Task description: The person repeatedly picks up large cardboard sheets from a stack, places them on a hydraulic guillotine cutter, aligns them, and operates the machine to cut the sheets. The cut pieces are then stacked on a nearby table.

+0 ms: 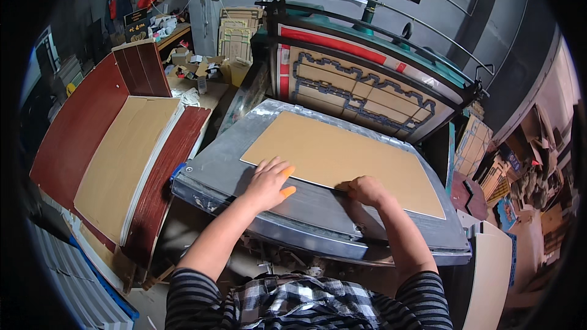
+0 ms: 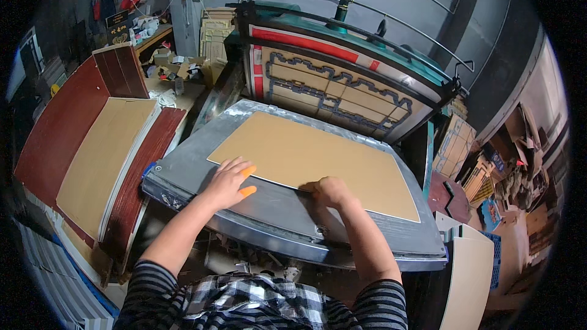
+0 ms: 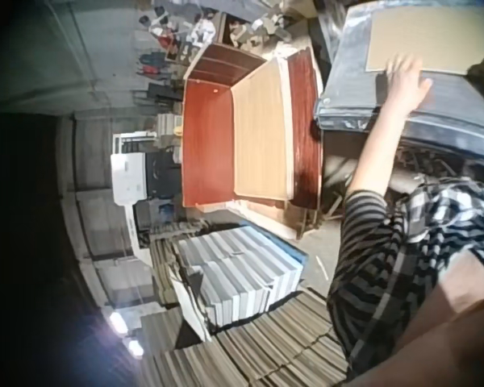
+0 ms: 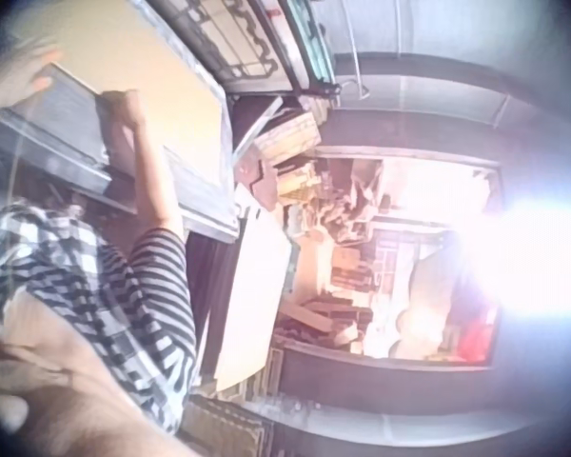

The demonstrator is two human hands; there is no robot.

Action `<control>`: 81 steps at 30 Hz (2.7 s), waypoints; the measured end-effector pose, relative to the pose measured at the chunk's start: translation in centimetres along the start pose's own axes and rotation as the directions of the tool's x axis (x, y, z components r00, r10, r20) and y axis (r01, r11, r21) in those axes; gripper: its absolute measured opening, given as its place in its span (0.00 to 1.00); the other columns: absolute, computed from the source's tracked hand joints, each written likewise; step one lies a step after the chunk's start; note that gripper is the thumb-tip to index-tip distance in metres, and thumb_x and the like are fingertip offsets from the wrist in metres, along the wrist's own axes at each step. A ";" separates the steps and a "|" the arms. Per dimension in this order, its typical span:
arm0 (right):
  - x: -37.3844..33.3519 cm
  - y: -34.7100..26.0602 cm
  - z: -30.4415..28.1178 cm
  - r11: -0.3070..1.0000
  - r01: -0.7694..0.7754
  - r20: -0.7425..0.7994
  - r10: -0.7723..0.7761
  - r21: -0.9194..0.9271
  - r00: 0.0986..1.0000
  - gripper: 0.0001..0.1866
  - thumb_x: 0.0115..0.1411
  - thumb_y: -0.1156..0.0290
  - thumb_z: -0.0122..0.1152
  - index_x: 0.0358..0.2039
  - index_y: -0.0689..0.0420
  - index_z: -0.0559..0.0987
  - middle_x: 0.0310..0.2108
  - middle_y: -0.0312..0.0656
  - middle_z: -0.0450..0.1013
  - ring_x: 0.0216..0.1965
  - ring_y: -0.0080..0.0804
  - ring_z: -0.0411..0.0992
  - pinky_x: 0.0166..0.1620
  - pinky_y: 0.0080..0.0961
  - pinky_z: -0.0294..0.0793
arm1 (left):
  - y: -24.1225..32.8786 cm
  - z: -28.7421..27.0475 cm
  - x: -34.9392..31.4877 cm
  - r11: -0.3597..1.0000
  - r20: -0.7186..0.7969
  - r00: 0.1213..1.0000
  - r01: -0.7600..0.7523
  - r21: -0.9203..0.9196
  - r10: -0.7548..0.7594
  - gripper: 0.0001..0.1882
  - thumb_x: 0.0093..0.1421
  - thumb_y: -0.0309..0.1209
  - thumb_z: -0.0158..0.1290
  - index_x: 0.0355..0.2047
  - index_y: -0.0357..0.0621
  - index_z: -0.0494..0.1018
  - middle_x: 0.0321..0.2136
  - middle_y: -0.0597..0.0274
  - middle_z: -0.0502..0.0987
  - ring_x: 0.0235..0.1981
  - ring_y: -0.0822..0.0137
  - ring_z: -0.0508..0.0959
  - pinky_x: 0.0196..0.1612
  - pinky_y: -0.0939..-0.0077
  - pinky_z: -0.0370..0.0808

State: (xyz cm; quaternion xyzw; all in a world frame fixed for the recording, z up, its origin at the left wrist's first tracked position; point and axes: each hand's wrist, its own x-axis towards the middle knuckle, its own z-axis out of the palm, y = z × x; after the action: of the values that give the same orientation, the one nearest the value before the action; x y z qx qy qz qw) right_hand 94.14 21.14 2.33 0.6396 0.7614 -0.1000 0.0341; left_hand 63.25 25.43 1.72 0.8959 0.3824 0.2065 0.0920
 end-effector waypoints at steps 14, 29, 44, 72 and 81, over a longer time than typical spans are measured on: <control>-10.9 15.0 3.6 0.736 -0.647 0.113 0.638 0.202 0.762 0.39 0.58 0.32 0.41 0.62 0.44 0.63 0.67 0.44 0.50 0.68 0.52 0.41 0.65 0.56 0.42 | 0.2 2.0 5.0 0.958 0.522 0.804 0.220 0.184 -0.284 0.41 0.60 0.63 0.40 0.66 0.53 0.55 0.69 0.62 0.47 0.69 0.51 0.43 0.68 0.51 0.40; -9.0 15.4 4.5 0.773 -0.617 0.092 0.611 0.148 0.787 0.38 0.57 0.31 0.42 0.57 0.46 0.68 0.63 0.42 0.58 0.66 0.46 0.51 0.63 0.58 0.48 | 5.6 2.8 6.3 0.977 0.463 0.874 0.053 0.208 -0.146 0.45 0.58 0.64 0.43 0.65 0.47 0.54 0.68 0.57 0.50 0.68 0.51 0.47 0.67 0.50 0.42; -2.7 16.2 -3.8 0.912 -0.319 -0.410 0.403 0.259 0.818 0.39 0.57 0.50 0.59 0.65 0.51 0.57 0.59 0.56 0.62 0.57 0.52 0.65 0.56 0.39 0.66 | 12.0 9.9 7.4 0.996 0.595 0.804 -0.066 0.062 0.016 0.42 0.59 0.64 0.38 0.66 0.49 0.54 0.68 0.62 0.50 0.68 0.47 0.45 0.65 0.44 0.40; 1.7 3.0 -34.7 0.948 -0.262 -0.898 -0.049 -0.179 0.438 0.32 0.55 0.63 0.61 0.59 0.52 0.63 0.35 0.48 0.75 0.34 0.46 0.76 0.35 0.38 0.76 | 11.1 11.5 6.8 0.979 0.411 0.905 -0.172 0.111 0.112 0.42 0.56 0.70 0.38 0.60 0.52 0.64 0.63 0.61 0.61 0.62 0.45 0.59 0.61 0.43 0.51; -21.7 2.6 -17.6 0.975 0.156 -0.737 -0.223 -0.160 0.638 0.26 0.54 0.66 0.64 0.54 0.55 0.71 0.24 0.41 0.71 0.21 0.37 0.72 0.25 0.29 0.73 | 8.2 4.9 27.7 0.996 0.604 0.795 -0.082 0.020 0.053 0.31 0.63 0.55 0.41 0.61 0.54 0.62 0.65 0.56 0.56 0.67 0.56 0.52 0.66 0.58 0.48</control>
State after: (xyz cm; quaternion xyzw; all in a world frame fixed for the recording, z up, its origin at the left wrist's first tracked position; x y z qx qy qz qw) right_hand 101.90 3.99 23.21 0.5384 0.7735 0.2008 -0.2675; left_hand 87.96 39.75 8.22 0.9299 0.3057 -0.0948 0.1812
